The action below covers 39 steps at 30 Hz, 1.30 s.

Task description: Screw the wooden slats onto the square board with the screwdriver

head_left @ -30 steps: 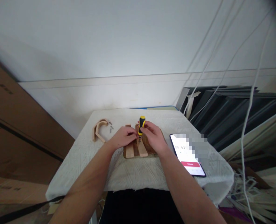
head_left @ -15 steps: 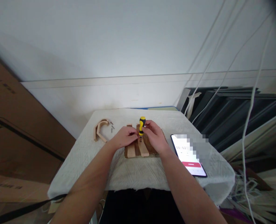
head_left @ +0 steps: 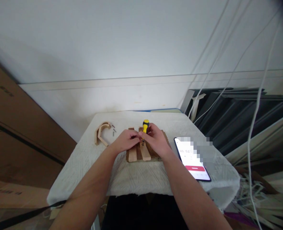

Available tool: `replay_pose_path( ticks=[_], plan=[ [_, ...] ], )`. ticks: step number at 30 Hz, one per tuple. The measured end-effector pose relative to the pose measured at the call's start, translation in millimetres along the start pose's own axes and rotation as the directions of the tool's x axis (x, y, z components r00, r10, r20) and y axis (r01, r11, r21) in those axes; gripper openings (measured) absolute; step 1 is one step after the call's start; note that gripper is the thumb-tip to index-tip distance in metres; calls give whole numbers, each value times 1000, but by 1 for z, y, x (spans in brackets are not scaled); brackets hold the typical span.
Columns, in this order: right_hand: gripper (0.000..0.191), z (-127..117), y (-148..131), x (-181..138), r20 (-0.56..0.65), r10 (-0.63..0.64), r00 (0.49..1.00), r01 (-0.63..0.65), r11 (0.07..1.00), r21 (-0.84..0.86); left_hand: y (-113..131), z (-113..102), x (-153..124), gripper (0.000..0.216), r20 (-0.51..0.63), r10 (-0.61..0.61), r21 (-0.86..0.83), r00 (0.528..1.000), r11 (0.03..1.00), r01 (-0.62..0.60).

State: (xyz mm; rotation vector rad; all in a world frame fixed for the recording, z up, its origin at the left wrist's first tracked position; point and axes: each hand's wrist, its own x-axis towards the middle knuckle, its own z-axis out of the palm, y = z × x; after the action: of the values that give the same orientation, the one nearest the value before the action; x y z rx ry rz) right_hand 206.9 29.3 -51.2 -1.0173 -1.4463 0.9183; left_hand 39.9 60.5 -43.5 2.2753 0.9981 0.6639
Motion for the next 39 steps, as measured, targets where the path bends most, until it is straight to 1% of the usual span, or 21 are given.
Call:
replay_pose_path(
  ticks=[2, 6, 8, 11, 13, 18, 21, 23, 27, 29, 32, 34, 36, 39],
  plan=[
    [24, 0, -1, -1, 33, -26, 999, 26, 999, 22, -1, 0, 0, 19, 3, 0, -3, 1000, 1000, 0],
    [22, -2, -1, -1, 31, -39, 999, 38, 999, 15, 0, 0, 1, 17, 10, -18, -1, 1000, 1000, 18],
    [24, -2, 0, 0, 21, -21, 1000, 21, 1000, -18, 1, 0, 1, 18, 6, -14, 6, 1000, 1000, 13],
    [30, -2, 3, 1, -28, 0, 1000, -2, 999, -50, 3, -1, 0, 20, 4, -8, 2, 1000, 1000, 8],
    [31, -1, 4, 1, -41, 9, 999, -11, 999, -35, 3, -1, -1, 20, 7, -10, -8, 1000, 1000, 10],
    [24, -1, 2, -1, 7, -15, 1000, 15, 1000, 24, 5, -1, -1, 18, 6, -22, -14, 1000, 1000, 22],
    [24, -1, 4, -1, 7, -20, 1000, 20, 999, 42, 5, -1, 0, 19, 2, -17, -31, 1000, 999, 18],
    [26, -2, 5, 0, -18, -15, 1000, 16, 1000, 20, 5, -1, 0, 19, -23, -2, -40, 1000, 999, 1],
    [30, -2, 4, 0, -80, -18, 997, 11, 997, -83, 5, 1, -1, 21, -106, 21, -68, 994, 997, -28],
    [27, -2, 1, -1, -62, -44, 997, 36, 993, -113, 4, 1, -1, 21, -122, 20, -69, 992, 997, -29],
    [19, -3, -2, -3, 5, -118, 993, 118, 989, -88, 3, 2, -2, 21, -122, 22, -40, 992, 999, -27],
    [16, -3, -3, -3, 13, -148, 989, 149, 986, -73, 1, 2, -2, 21, -125, 22, -29, 992, 999, -25],
    [16, -3, -3, -3, -2, -145, 989, 144, 985, -94, 0, 2, -2, 21, -129, 5, -40, 992, 999, -10],
    [23, -2, -1, -2, -37, -83, 996, 77, 987, -145, -1, 2, -3, 22, -130, -16, -61, 991, 998, 9]
  ],
)
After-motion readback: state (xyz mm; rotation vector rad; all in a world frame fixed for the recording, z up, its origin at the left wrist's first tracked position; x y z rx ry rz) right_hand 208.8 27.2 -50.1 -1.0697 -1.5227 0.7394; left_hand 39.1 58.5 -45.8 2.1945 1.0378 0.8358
